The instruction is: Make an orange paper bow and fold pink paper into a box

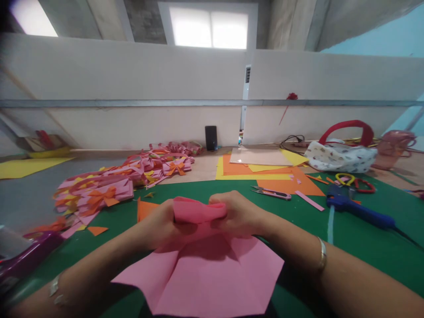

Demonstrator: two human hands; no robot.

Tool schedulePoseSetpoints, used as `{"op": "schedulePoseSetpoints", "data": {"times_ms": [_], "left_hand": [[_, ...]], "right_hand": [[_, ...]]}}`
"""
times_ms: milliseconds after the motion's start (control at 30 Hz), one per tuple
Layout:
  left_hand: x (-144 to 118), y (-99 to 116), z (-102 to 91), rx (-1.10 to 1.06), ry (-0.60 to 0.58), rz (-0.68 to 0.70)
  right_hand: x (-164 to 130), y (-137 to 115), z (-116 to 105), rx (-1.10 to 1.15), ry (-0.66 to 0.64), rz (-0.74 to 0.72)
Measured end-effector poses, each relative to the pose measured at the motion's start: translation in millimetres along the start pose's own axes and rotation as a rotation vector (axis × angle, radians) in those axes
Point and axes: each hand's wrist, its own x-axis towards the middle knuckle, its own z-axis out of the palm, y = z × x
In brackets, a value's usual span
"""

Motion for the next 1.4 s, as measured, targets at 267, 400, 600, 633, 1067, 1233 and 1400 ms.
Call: {"op": "schedulePoseSetpoints", "data": {"times_ms": [267,400,600,633,1067,1233,1400], "left_hand": [[0.4,-0.7,-4.9,0.152,0.059,0.099],[0.5,-6.6,-3.6,0.188,0.036,0.121],[1.0,-8.3,-3.9,0.121,-0.048,0.155],[1.3,-7.9,-3.8,0.097,-0.068,0.177],[-3.3,5.7,-2.3,0.261,-0.055,0.185],[-5.2,5.1,-2.0,0.3,-0.033,0.22],[-9.6,10.8,-3.5,0.31,-0.055,0.248]], "right_hand": [[2.3,0.1,-1.8,-0.025,-0.059,-0.128],[2.0,-0.5,-9.5,0.014,-0.187,-0.195],[-0.8,-1.2,-14.0,-0.068,-0.247,-0.217],[-1.5,-1.4,-13.8,-0.103,-0.25,-0.225],[-2.7,-13.8,-32.7,-0.083,-0.385,0.0],[-0.7,-8.6,-14.0,-0.222,-0.143,0.132],[-2.2,-12.4,-13.9,-0.273,-0.204,0.141]]}}
